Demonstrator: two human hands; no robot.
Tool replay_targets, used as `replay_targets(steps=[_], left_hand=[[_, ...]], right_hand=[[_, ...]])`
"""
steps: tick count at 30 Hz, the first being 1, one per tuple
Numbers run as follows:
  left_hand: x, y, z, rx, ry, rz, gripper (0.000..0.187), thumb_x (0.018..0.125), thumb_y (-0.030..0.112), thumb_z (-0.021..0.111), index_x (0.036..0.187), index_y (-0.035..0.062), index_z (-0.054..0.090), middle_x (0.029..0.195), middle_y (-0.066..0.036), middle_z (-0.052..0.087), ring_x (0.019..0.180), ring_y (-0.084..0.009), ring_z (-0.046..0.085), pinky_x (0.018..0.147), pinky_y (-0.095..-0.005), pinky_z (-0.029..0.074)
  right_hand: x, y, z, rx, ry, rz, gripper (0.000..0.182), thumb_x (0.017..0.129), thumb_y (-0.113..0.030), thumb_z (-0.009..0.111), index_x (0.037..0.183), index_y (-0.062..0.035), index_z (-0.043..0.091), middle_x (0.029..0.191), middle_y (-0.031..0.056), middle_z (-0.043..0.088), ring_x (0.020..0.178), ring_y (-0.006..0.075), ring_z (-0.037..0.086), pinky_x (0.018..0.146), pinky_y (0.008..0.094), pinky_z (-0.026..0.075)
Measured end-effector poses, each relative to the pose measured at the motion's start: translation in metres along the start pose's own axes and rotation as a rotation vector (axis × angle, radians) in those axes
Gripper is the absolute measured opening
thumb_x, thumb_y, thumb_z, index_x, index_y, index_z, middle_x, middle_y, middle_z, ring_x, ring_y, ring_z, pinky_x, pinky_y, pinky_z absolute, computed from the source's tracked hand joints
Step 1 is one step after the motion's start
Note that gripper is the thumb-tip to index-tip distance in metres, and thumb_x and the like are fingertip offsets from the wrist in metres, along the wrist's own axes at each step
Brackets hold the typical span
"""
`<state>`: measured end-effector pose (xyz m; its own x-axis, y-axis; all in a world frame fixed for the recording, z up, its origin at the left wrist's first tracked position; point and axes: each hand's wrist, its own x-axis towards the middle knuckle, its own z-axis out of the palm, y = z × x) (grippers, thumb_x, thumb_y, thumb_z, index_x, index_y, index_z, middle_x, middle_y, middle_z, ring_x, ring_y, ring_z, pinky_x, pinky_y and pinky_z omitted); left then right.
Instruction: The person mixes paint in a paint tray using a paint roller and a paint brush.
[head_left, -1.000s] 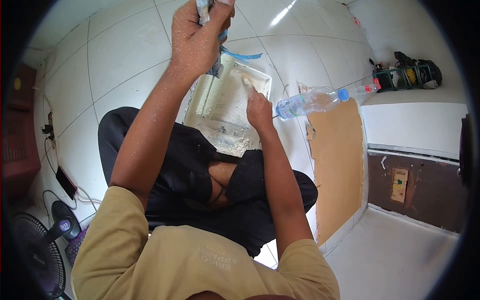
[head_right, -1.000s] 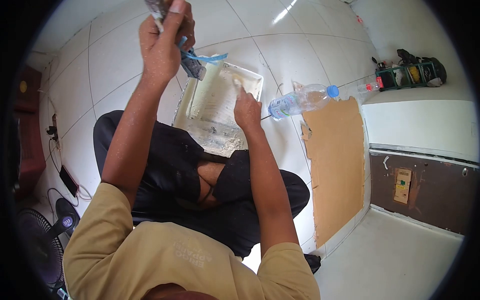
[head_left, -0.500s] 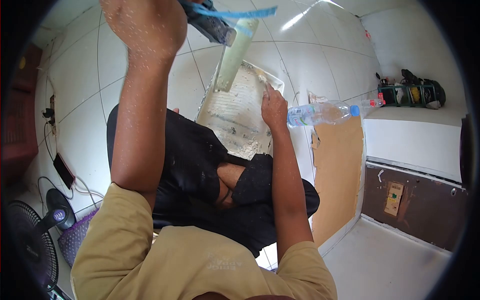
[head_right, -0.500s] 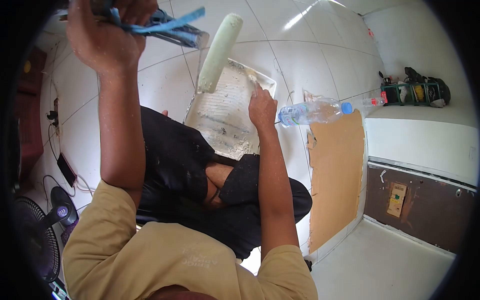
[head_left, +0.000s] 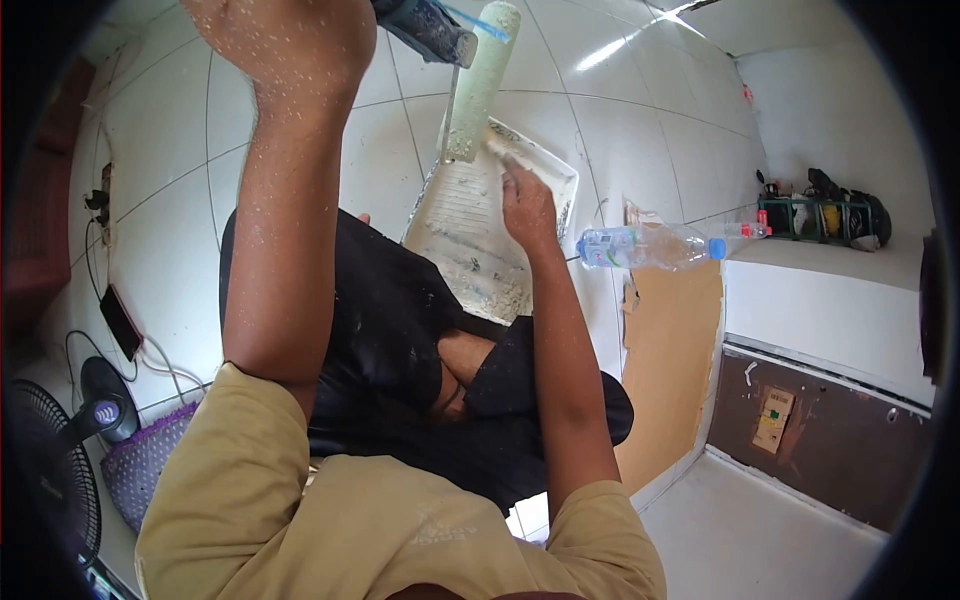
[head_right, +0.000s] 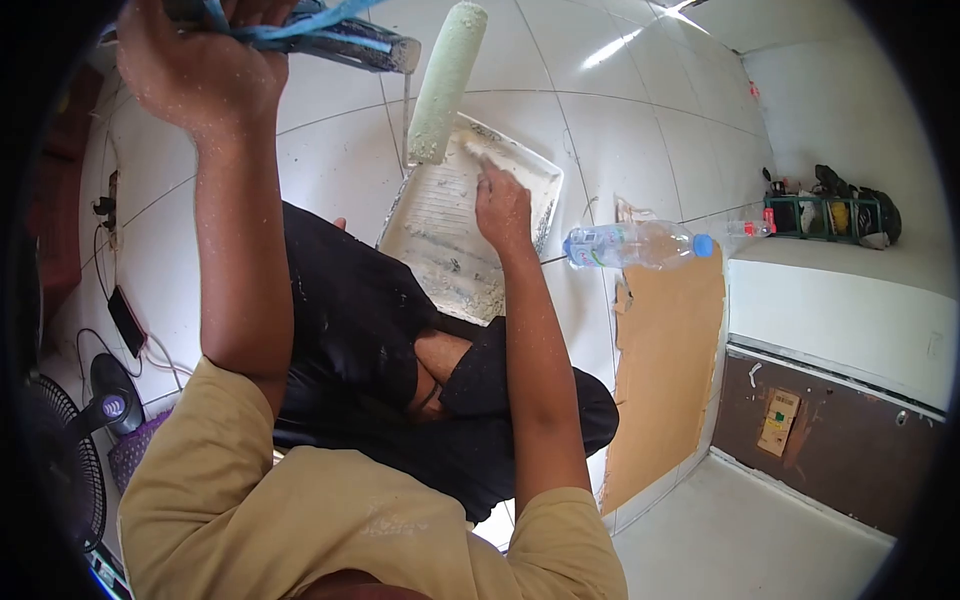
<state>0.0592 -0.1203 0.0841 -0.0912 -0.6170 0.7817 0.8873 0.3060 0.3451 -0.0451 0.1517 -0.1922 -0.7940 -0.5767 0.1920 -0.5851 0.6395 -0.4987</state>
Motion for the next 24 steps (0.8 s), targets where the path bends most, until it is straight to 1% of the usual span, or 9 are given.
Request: replay_targets(steps=[6, 8, 9, 10, 12, 17, 19, 21, 24], left_hand=[[0.008, -0.011, -0.026, 0.047, -0.056, 0.029, 0.045, 0.107, 0.055, 0.049, 0.093, 0.0134, 0.058, 0.058, 0.005, 0.041, 0.044, -0.0044, 0.033, 0.04, -0.025, 0.025], [0.01, -0.013, -0.025, 0.065, -0.011, 0.055, 0.045, 0.107, 0.055, 0.049, 0.093, 0.0134, 0.058, 0.058, 0.005, 0.041, 0.044, -0.0046, 0.033, 0.04, -0.0249, 0.025], [0.009, -0.014, -0.025, 0.078, 0.03, 0.071, 0.045, 0.107, 0.055, 0.05, 0.093, 0.0133, 0.058, 0.058, 0.005, 0.041, 0.044, -0.0048, 0.033, 0.041, -0.0248, 0.026], [0.006, -0.014, -0.026, 0.076, 0.035, 0.059, 0.045, 0.107, 0.055, 0.05, 0.093, 0.0133, 0.058, 0.058, 0.005, 0.041, 0.044, -0.0048, 0.033, 0.041, -0.0248, 0.026], [0.006, -0.014, -0.021, 0.116, 0.093, 0.062, 0.044, 0.106, 0.055, 0.051, 0.093, 0.0131, 0.059, 0.059, 0.005, 0.041, 0.044, -0.0048, 0.033, 0.041, -0.0251, 0.026], [0.01, 0.006, -0.02, 0.102, 0.042, -0.041, 0.044, 0.107, 0.054, 0.05, 0.093, 0.013, 0.058, 0.059, 0.005, 0.041, 0.045, -0.0051, 0.034, 0.042, -0.026, 0.026], [0.011, 0.008, -0.023, 0.133, 0.053, -0.113, 0.044, 0.107, 0.054, 0.05, 0.093, 0.0131, 0.058, 0.059, 0.005, 0.041, 0.045, -0.0051, 0.034, 0.042, -0.0263, 0.026], [0.011, 0.005, -0.03, 0.061, -0.029, -0.001, 0.043, 0.107, 0.053, 0.05, 0.092, 0.0137, 0.058, 0.059, 0.005, 0.04, 0.046, -0.005, 0.034, 0.042, -0.0264, 0.027], [0.014, 0.006, -0.025, 0.106, 0.08, -0.107, 0.042, 0.107, 0.053, 0.05, 0.092, 0.0147, 0.058, 0.06, 0.006, 0.039, 0.047, -0.005, 0.034, 0.043, -0.0261, 0.027]], right_hand=[[0.017, 0.001, -0.005, -0.091, -0.1, 0.05, 0.041, 0.1, -0.023, 0.057, 0.137, -0.0071, 0.067, 0.115, 0.0262, 0.072, 0.109, 0.0443, 0.068, 0.099, 0.0513, 0.051], [0.029, -0.008, -0.026, 0.129, -0.163, 0.13, 0.039, 0.101, -0.024, 0.059, 0.134, -0.0064, 0.069, 0.127, 0.0243, 0.07, 0.116, 0.0433, 0.067, 0.103, 0.045, 0.052], [0.037, -0.017, -0.035, 0.06, -0.178, 0.147, 0.037, 0.101, -0.024, 0.061, 0.133, -0.0075, 0.07, 0.131, 0.0226, 0.07, 0.119, 0.042, 0.066, 0.106, 0.0441, 0.051], [0.039, -0.011, -0.029, 0.055, -0.185, 0.157, 0.037, 0.101, -0.024, 0.061, 0.133, -0.0075, 0.07, 0.131, 0.0226, 0.07, 0.119, 0.042, 0.066, 0.106, 0.0441, 0.051], [0.049, 0.0, -0.017, -0.092, -0.112, -0.091, 0.035, 0.1, -0.021, 0.057, 0.129, -0.0072, 0.072, 0.122, 0.0237, 0.071, 0.111, 0.0416, 0.068, 0.099, 0.0485, 0.053], [0.048, 0.003, -0.005, -0.073, -0.165, -0.069, 0.034, 0.1, -0.019, 0.058, 0.129, -0.0074, 0.071, 0.127, 0.0233, 0.071, 0.117, 0.0411, 0.067, 0.103, 0.0484, 0.052], [0.053, -0.004, -0.013, 0.181, -0.348, 0.015, 0.036, 0.1, -0.019, 0.058, 0.132, -0.0069, 0.07, 0.13, 0.0222, 0.07, 0.12, 0.0417, 0.065, 0.105, 0.0486, 0.051], [0.059, -0.017, -0.023, 0.136, -0.358, -0.024, 0.037, 0.1, -0.019, 0.058, 0.134, -0.0074, 0.07, 0.131, 0.0218, 0.07, 0.121, 0.0416, 0.065, 0.106, 0.0482, 0.051], [0.064, -0.023, -0.02, -0.05, -0.311, -0.041, 0.039, 0.101, -0.021, 0.058, 0.136, -0.0097, 0.069, 0.133, 0.0201, 0.07, 0.122, 0.0409, 0.065, 0.106, 0.047, 0.051]])
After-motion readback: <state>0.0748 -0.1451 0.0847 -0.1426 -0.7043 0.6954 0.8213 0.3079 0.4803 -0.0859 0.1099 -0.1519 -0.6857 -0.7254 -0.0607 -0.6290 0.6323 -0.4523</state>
